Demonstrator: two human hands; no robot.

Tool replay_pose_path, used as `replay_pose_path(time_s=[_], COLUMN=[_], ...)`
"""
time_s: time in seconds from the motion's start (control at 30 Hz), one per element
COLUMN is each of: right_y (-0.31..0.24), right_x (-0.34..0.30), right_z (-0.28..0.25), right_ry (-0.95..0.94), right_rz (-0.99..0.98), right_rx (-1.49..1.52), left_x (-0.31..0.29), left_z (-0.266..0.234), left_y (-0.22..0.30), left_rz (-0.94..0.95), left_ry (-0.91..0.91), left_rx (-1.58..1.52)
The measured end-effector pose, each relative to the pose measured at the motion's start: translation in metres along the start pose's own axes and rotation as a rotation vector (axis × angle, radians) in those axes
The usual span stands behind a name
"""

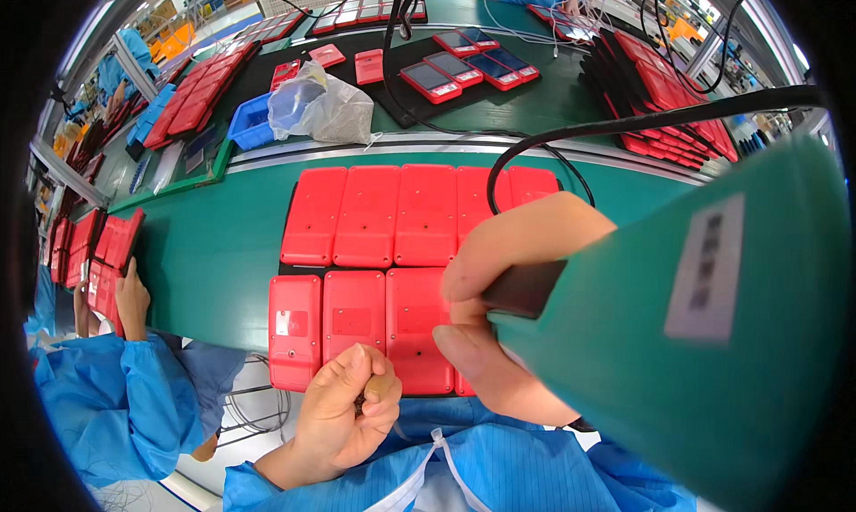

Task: The person installs screws into the red housing of small electronic components using an electric screwdriver.

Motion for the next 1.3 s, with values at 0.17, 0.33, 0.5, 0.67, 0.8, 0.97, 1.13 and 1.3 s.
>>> replay_pose_path(time_s=[0.17, 0.33, 0.5, 0.67, 0.8, 0.97, 1.13, 1.3], right_y=[0.005, 0.006, 0.007, 0.007, 0.008, 0.013, 0.015, 0.023], right_x=[0.0, 0.0, -0.001, -0.001, 0.0, -0.002, 0.0, 0.001], right_z=[0.004, 0.003, 0.001, 0.002, 0.002, 0.0, 0.001, 0.002], right_ry=[0.056, 0.087, 0.108, 0.107, 0.119, 0.134, 0.084, 0.075], right_rz=[-0.041, -0.038, -0.048, -0.032, -0.04, -0.072, -0.045, -0.011], right_rx=[0.052, 0.029, -0.017, 0.025, 0.047, 0.106, 0.021, -0.021], left_x=[0.001, -0.001, -0.001, 0.0, 0.0, 0.0, 0.0, 0.001], left_z=[0.0, -0.001, -0.002, 0.0, 0.0, 0.0, 0.001, 0.007], left_y=[0.0, 0.0, 0.0, 0.0, 0.0, -0.001, 0.0, 0.002], left_rz=[-0.001, -0.013, -0.012, -0.007, -0.002, -0.007, -0.006, 0.026], left_ry=[-0.008, -0.004, -0.012, -0.01, -0.002, -0.003, -0.012, 0.076], left_rx=[0.009, -0.011, -0.014, -0.01, -0.014, -0.016, -0.009, 0.021])
Point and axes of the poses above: each hand's wrist, its own x-axis towards the middle knuckle, its own z-axis out of the palm, y = z × x, the point moved 2 cm from there along x, towards the middle knuckle, and after that the axes turned 13 degrees about -x, right-handed, at the moved point
